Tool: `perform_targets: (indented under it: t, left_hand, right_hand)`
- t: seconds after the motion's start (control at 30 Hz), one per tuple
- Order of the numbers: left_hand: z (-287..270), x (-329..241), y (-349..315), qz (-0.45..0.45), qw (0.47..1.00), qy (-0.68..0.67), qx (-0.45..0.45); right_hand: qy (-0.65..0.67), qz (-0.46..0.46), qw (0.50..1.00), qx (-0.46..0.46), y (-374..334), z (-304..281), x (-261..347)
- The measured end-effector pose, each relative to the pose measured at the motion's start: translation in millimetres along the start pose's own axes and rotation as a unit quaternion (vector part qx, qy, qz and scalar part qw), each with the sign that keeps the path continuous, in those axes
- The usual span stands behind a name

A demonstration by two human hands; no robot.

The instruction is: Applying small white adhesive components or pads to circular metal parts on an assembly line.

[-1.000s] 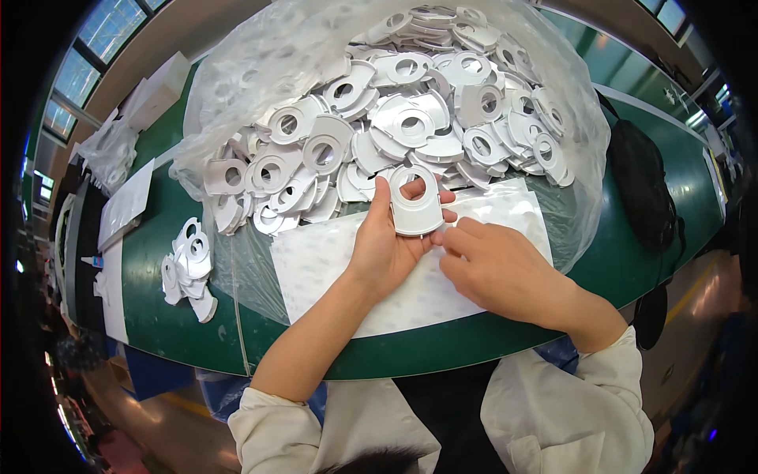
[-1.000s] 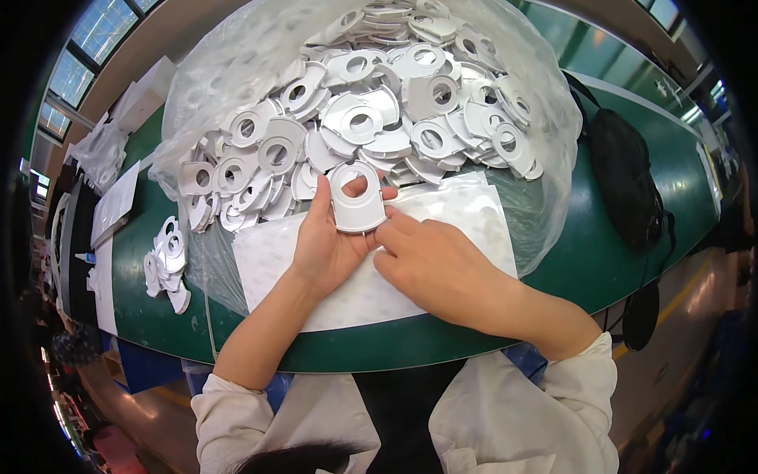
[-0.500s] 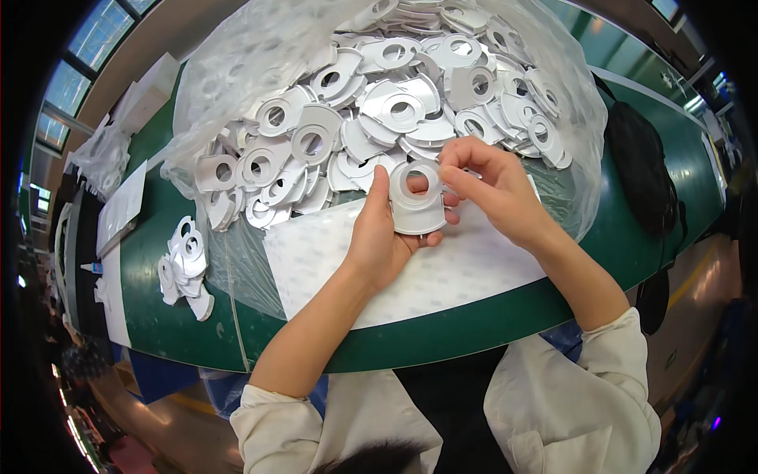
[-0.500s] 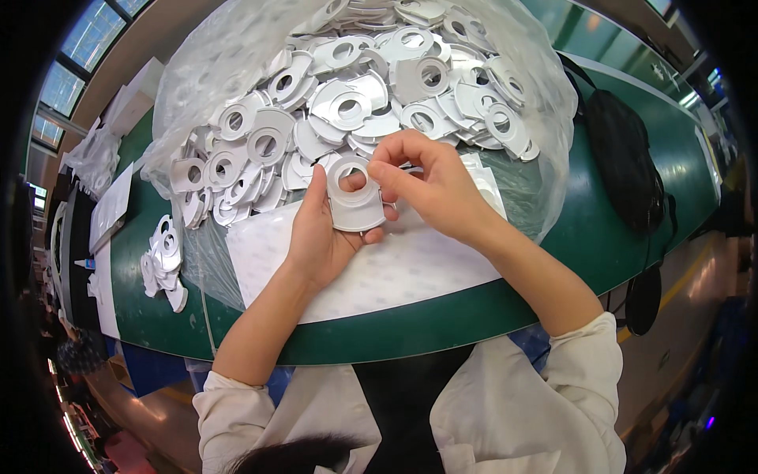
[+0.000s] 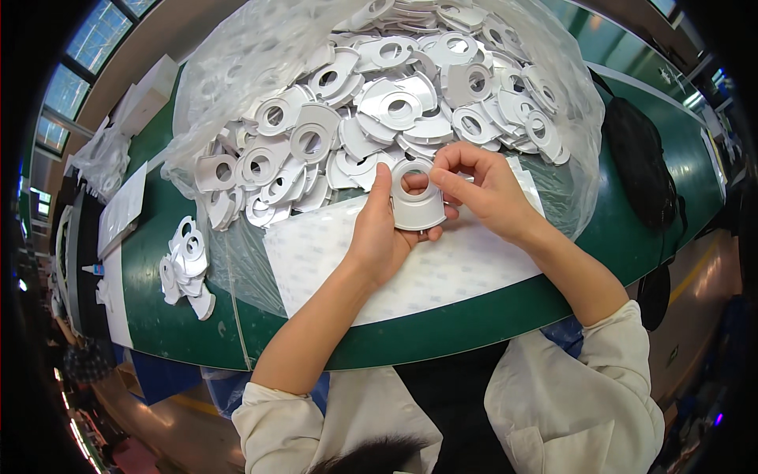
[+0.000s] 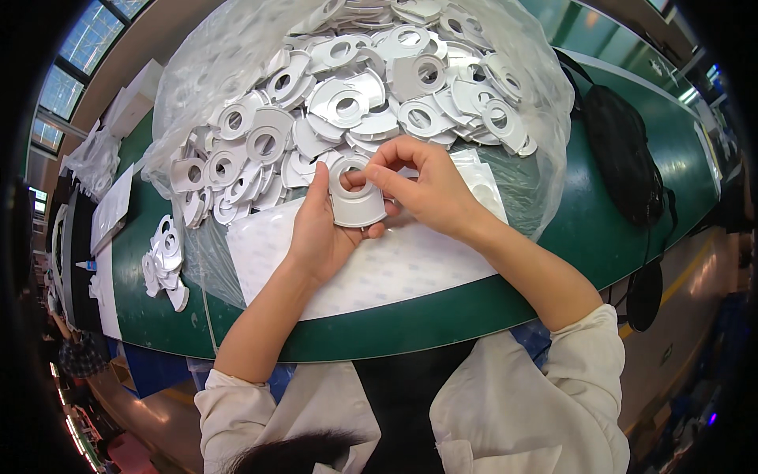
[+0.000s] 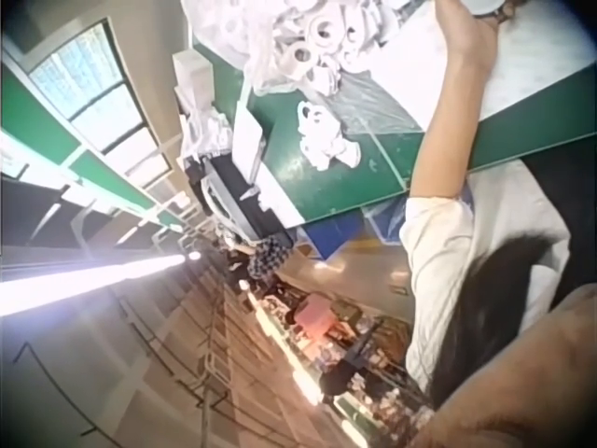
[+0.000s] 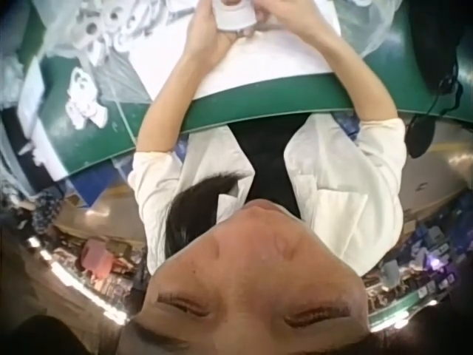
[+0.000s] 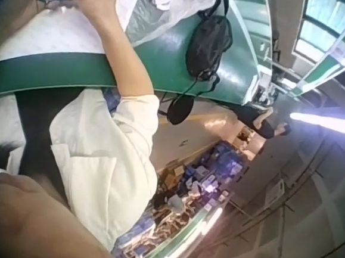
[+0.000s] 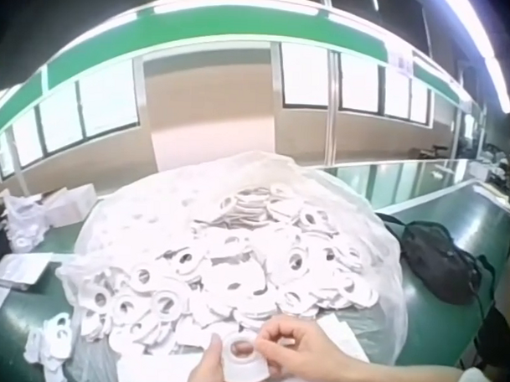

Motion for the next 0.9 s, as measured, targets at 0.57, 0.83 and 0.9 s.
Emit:
perform_targets:
  t: [0.57,0.83,0.9]
  left_hand:
    - [1.7,0.2,0.1,-0.001,1.0,0.004,0.003]
    - [1.5,0.5,0.2,-0.005,1.0,-0.006,-0.002]
    - [-0.2,0.9,0.7,-0.004,1.0,-0.008,0.005]
  right_hand:
    - [0.009,-0.009,1.0,0.001,0.1,-0.4,-1.8]
    - [0.008,-0.004,1.0,-0.004,0.1,-0.1,-2.3]
    - [0.014,-0.002,1.0,-0.004,0.1,0.2,-2.6]
Point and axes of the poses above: each hand's wrist, its own y-axis towards the middle knuckle, its own z-axis out of the palm, x = y × z, the point moved 5 cm from there along y, towards the middle knuckle, and after that the axes turned 5 degrees about -y, right-handed, at the moved point
